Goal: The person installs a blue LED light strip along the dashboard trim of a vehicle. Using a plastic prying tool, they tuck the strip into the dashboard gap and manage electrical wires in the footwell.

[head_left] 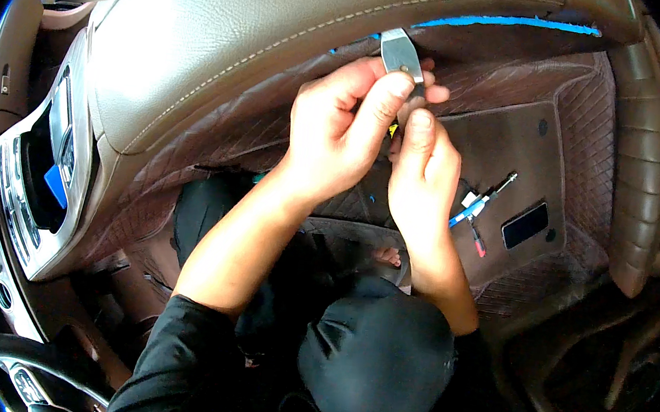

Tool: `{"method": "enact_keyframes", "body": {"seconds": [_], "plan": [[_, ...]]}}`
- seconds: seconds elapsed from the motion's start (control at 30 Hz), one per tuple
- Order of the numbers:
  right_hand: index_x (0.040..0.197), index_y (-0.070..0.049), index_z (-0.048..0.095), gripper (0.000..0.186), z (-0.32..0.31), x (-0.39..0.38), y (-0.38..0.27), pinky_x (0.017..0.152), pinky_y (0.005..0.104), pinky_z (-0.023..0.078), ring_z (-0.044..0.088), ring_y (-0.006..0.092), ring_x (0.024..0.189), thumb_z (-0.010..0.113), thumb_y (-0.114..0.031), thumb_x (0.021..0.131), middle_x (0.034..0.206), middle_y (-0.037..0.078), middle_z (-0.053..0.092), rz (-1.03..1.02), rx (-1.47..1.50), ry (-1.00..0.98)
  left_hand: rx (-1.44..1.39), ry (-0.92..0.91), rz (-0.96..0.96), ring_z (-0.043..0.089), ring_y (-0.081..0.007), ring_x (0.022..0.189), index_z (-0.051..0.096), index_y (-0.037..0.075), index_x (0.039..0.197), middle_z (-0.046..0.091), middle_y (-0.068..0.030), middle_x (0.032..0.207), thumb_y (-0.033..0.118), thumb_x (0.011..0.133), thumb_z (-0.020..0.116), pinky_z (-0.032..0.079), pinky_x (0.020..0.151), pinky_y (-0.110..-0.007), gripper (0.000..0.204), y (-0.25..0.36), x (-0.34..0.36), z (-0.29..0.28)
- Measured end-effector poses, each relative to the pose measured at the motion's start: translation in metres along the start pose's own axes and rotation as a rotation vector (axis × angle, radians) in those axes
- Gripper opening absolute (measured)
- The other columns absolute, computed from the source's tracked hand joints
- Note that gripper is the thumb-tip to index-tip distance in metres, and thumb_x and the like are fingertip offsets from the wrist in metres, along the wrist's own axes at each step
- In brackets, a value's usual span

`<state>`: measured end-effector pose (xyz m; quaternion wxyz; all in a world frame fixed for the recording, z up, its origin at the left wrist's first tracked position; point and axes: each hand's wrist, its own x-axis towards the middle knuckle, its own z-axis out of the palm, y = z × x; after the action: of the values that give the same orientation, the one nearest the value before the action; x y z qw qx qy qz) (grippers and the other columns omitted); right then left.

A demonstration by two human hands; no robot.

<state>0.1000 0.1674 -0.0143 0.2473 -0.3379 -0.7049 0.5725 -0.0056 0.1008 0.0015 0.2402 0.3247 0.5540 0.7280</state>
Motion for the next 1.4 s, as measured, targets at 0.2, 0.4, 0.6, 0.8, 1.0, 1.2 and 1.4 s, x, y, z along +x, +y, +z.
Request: {"method": "enact_keyframes", "body": {"seconds": [0.2, 0.4, 0.6, 0.8, 1.0, 1.2, 1.4], "plan": [[0.097, -0.001, 0.070, 0.042, -0.004, 0.005, 0.007, 0.062, 0.0381, 0.052, 0.070, 0.0268, 0.066, 0.052, -0.038, 0.107, 0.073, 0.014, 0.068, -0.059, 0.072, -0.025, 0.020, -0.063, 0.023, 0.067, -0.0123, 0.101, 0.067, -0.004, 0.123, 0.074, -0.0131, 0.117, 0.016, 0.107, 0.056, 0.055, 0.088, -0.027, 0.027, 0.003, 0.003, -0.004], [0.091, -0.003, 0.069, 0.039, -0.003, -0.004, 0.015, 0.060, 0.0373, 0.052, 0.070, 0.0278, 0.066, 0.053, -0.035, 0.107, 0.072, 0.013, 0.068, -0.162, 0.123, -0.009, 0.031, -0.233, 0.092, 0.065, -0.0252, 0.120, 0.064, -0.006, 0.124, 0.068, -0.0214, 0.128, 0.008, 0.103, 0.060, 0.051, 0.102, -0.039, 0.026, 0.003, 0.001, -0.016], [0.094, -0.006, 0.069, 0.033, -0.003, -0.003, 0.019, 0.056, 0.0402, 0.051, 0.070, 0.0366, 0.065, 0.057, -0.034, 0.105, 0.071, 0.017, 0.066, -0.163, 0.061, -0.041, 0.002, -0.214, 0.110, 0.069, -0.0265, 0.111, 0.065, -0.008, 0.117, 0.069, -0.0258, 0.121, 0.006, 0.103, 0.056, 0.055, 0.097, -0.039, 0.021, -0.005, -0.001, -0.020], [0.101, -0.006, 0.071, 0.032, -0.001, -0.003, 0.013, 0.058, 0.0441, 0.053, 0.070, 0.0409, 0.072, 0.057, -0.035, 0.105, 0.075, 0.019, 0.068, -0.151, 0.011, 0.005, -0.007, -0.157, 0.087, 0.070, -0.0252, 0.109, 0.065, -0.006, 0.114, 0.069, -0.0260, 0.122, 0.007, 0.105, 0.053, 0.057, 0.093, -0.038, 0.020, -0.005, -0.004, -0.014], [0.106, -0.008, 0.073, 0.032, 0.004, 0.014, 0.018, 0.061, 0.0457, 0.054, 0.072, 0.0407, 0.075, 0.058, -0.036, 0.104, 0.078, 0.019, 0.070, -0.195, 0.100, -0.032, 0.025, -0.097, 0.186, 0.069, -0.0282, 0.114, 0.064, -0.007, 0.115, 0.073, -0.0226, 0.112, 0.009, 0.107, 0.051, 0.056, 0.096, -0.040, 0.022, -0.012, 0.001, -0.007], [0.105, -0.011, 0.074, 0.030, 0.008, 0.005, 0.017, 0.059, 0.0447, 0.054, 0.072, 0.0393, 0.074, 0.059, -0.037, 0.103, 0.078, 0.019, 0.070, -0.150, 0.103, -0.007, 0.017, -0.051, 0.167, 0.069, -0.0340, 0.113, 0.061, -0.006, 0.117, 0.073, -0.0255, 0.107, 0.021, 0.110, 0.045, 0.054, 0.099, -0.043, 0.033, -0.013, 0.000, -0.003], [0.113, -0.008, 0.074, 0.031, 0.009, 0.005, 0.022, 0.068, 0.0375, 0.057, 0.074, 0.0346, 0.086, 0.057, -0.032, 0.105, 0.093, 0.018, 0.074, -0.198, 0.182, -0.021, 0.132, -0.155, 0.144, 0.067, -0.0416, 0.114, 0.059, -0.004, 0.115, 0.074, -0.0244, 0.100, 0.018, 0.108, 0.048, 0.052, 0.101, -0.049, 0.025, -0.004, -0.002, -0.011]]}}
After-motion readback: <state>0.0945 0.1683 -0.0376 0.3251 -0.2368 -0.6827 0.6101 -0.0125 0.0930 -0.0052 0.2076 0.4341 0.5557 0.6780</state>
